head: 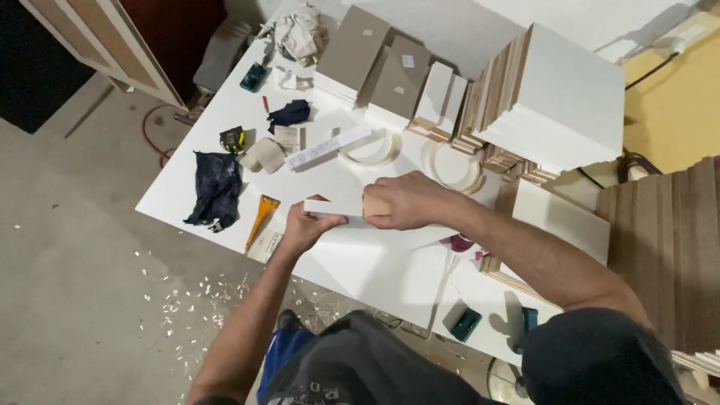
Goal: Apply edge banding to a wooden panel using an iron and trim the excess material with hand tools.
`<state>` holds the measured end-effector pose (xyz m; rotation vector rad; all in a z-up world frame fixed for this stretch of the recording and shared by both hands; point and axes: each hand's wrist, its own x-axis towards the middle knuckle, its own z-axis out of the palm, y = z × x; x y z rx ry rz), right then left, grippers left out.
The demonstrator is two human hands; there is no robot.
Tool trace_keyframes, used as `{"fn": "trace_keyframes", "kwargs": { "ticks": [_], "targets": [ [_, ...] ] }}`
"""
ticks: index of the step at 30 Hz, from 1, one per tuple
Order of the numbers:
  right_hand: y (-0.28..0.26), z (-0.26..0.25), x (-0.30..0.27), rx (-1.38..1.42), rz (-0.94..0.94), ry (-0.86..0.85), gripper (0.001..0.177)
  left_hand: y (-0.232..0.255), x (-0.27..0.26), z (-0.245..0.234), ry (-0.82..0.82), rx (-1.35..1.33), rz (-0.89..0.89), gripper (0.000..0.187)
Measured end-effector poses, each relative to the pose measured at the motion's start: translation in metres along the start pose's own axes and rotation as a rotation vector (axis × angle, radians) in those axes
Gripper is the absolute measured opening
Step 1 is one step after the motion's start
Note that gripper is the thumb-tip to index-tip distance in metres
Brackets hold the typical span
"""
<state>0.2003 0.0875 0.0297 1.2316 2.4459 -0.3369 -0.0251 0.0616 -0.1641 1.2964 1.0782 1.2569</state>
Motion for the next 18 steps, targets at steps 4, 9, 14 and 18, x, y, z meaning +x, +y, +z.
{"fn": "trace_keyframes", "kwargs": {
  "ticks": [4, 9, 14, 18],
  "targets": [
    [-0.04, -0.019, 0.03, 0.023, -0.086, 0.062, 0.061, -0.022, 0.002, 0.004, -0.041, -0.057, 0.022, 0.03],
    [-0.056, 0.004, 0.059, -0.076, -0.156, 0.242, 0.064, -0.14, 0.017, 0.022, -0.135, -0.171, 0.026, 0.025],
    [-0.077, 0.004, 0.038, -0.233, -0.173, 0.403, 0.063, -0.111, 0.02, 0.016, -0.145, -0.16, 0.032, 0.029],
    [-0.073, 0.0, 0.012, -0.327, -0.139, 0.378, 0.063, -0.057, 0.013, 0.011, -0.134, -0.093, 0.017, 0.029]
  ]
}}
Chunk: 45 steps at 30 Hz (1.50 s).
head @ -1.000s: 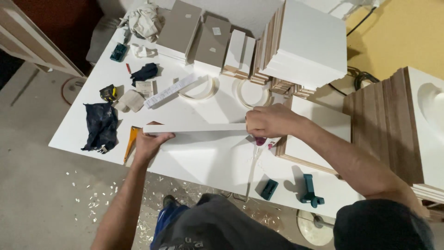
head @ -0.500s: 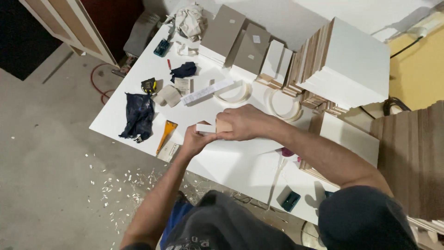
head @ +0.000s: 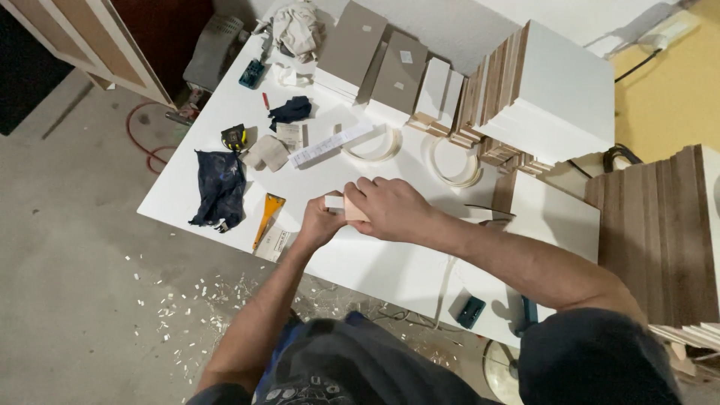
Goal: Apply edge banding to a wooden panel using an iron and trim the excess material with hand tools.
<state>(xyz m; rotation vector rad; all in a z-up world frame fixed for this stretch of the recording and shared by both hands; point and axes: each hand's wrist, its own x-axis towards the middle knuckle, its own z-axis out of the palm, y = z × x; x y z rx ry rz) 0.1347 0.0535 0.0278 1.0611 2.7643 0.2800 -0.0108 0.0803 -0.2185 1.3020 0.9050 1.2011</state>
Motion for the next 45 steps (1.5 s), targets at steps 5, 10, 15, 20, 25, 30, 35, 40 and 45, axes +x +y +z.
{"fn": "trace_keyframes", "kwargs": {
  "ticks": [5, 10, 15, 20, 25, 30, 35, 40, 45],
  "targets": [
    [0.023, 0.002, -0.055, -0.002, 0.066, -0.066, 0.064, 0.072, -0.011, -0.005, 0.001, 0.051, 0.003, 0.03],
    [0.05, 0.023, -0.12, -0.044, 0.165, -0.07, 0.065, 0.086, -0.014, -0.007, 0.021, 0.101, -0.036, 0.032],
    [0.083, 0.037, -0.186, -0.048, 0.305, -0.158, 0.066, 0.064, -0.018, -0.02, 0.064, 0.191, -0.054, 0.039],
    [0.123, 0.049, -0.238, -0.035, 0.379, -0.257, 0.067, 0.081, -0.023, -0.014, 0.097, 0.185, -0.037, 0.037],
    [0.126, 0.033, -0.249, -0.054, 0.353, -0.182, 0.068, 0.073, -0.028, -0.017, 0.1, 0.178, -0.004, 0.036],
    [0.121, 0.054, -0.217, 0.008, 0.255, -0.141, 0.068, 0.071, -0.024, -0.023, 0.099, 0.147, 0.028, 0.035],
    [0.088, 0.044, -0.166, -0.057, 0.181, -0.118, 0.068, 0.069, -0.024, -0.011, 0.147, 0.201, -0.035, 0.04],
    [0.057, 0.038, -0.1, -0.008, 0.112, -0.095, 0.068, 0.074, -0.026, -0.002, 0.164, 0.202, -0.039, 0.04],
    [0.007, -0.002, -0.03, 0.163, 0.002, -0.097, 0.059, 0.027, -0.026, 0.002, 0.109, 0.101, 0.025, 0.032]
  ]
}}
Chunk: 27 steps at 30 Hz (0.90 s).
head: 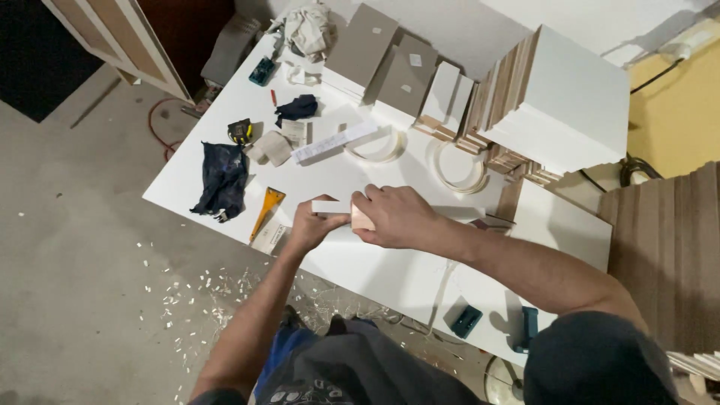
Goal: Apply edge banding to a wooden panel using an iron and trim the excess material with hand tools.
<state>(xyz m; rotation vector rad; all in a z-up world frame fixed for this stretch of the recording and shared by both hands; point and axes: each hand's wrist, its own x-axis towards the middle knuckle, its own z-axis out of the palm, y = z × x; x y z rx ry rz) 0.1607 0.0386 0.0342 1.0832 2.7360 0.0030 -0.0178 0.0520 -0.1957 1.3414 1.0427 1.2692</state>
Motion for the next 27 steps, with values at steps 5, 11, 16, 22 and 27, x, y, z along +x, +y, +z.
{"fn": "trace_keyframes", "kwargs": {
  "ticks": [5, 11, 16, 22, 27],
  "targets": [
    [-0.025, 0.003, 0.047, 0.043, -0.032, 0.021, 0.062, -0.064, 0.008, 0.004, -0.066, -0.074, 0.035, 0.029],
    [-0.013, -0.024, 0.047, 0.21, 0.091, -0.169, 0.064, -0.065, 0.004, 0.014, -0.093, -0.139, 0.024, 0.025],
    [0.01, -0.036, 0.019, 0.16, 0.204, -0.324, 0.061, 0.026, -0.002, -0.001, -0.054, -0.078, 0.014, 0.027],
    [0.052, -0.033, -0.046, 0.08, 0.35, -0.48, 0.059, 0.072, -0.009, -0.008, -0.055, 0.007, -0.026, 0.033],
    [0.096, -0.026, -0.111, 0.098, 0.491, -0.506, 0.058, 0.056, -0.008, -0.013, -0.013, 0.086, -0.109, 0.034]
  ]
}}
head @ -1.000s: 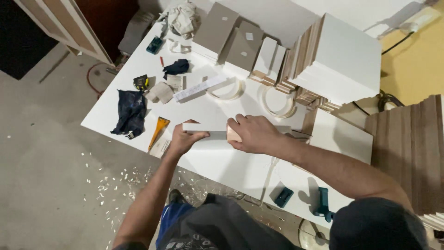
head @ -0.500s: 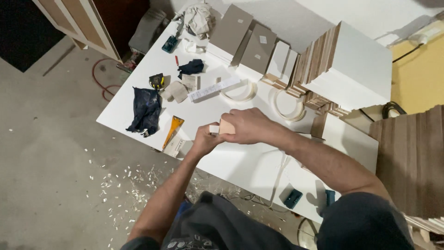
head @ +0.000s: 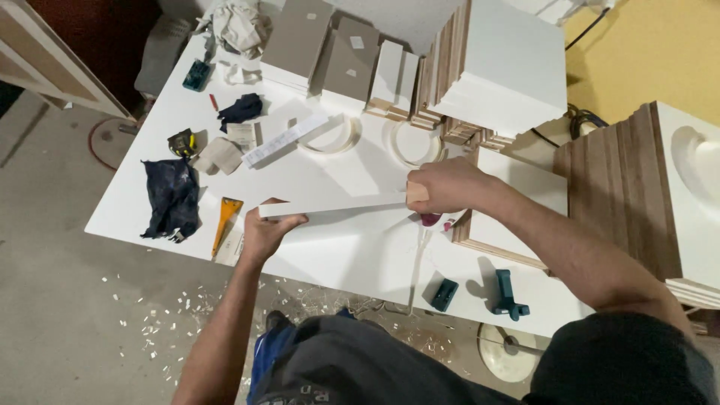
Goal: Apply edge banding to a wooden panel using an iron and trim the excess material with hand tools.
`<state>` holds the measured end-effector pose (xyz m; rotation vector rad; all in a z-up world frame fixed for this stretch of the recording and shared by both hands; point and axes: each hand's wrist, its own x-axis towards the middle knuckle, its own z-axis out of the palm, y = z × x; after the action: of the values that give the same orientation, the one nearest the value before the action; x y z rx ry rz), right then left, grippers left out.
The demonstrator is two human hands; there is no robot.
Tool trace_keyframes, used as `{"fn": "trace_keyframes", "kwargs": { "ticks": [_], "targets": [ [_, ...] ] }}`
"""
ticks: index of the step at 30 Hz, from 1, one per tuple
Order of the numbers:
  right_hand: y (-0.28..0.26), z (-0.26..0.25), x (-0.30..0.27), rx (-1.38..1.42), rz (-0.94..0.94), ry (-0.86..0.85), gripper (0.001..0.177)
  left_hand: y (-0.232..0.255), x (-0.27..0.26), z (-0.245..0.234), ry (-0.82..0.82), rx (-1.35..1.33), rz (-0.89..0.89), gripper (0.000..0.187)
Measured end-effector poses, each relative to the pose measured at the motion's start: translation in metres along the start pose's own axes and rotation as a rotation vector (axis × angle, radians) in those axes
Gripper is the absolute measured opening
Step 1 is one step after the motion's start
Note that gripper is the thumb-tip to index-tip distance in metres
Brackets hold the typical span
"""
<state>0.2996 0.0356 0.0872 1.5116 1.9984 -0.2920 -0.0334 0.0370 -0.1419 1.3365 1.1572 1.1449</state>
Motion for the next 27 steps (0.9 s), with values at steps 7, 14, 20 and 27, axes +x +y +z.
{"fn": "trace_keyframes", "kwargs": {
  "ticks": [7, 14, 20, 27],
  "targets": [
    [0.069, 0.036, -0.025, -0.064, 0.131, -0.028, 0.055, -0.006, -0.001, -0.005, 0.02, 0.025, 0.007, 0.037],
    [0.047, 0.033, -0.009, -0.03, -0.175, 0.2, 0.056, -0.012, 0.002, -0.005, 0.068, 0.027, 0.019, 0.038],
    [-0.017, 0.013, 0.032, -0.137, -0.282, 0.189, 0.056, -0.003, 0.001, -0.003, 0.063, 0.069, 0.006, 0.042],
    [-0.129, -0.031, 0.071, -0.114, -0.47, 0.27, 0.059, -0.013, 0.005, 0.005, 0.02, -0.024, 0.076, 0.034]
  ]
}}
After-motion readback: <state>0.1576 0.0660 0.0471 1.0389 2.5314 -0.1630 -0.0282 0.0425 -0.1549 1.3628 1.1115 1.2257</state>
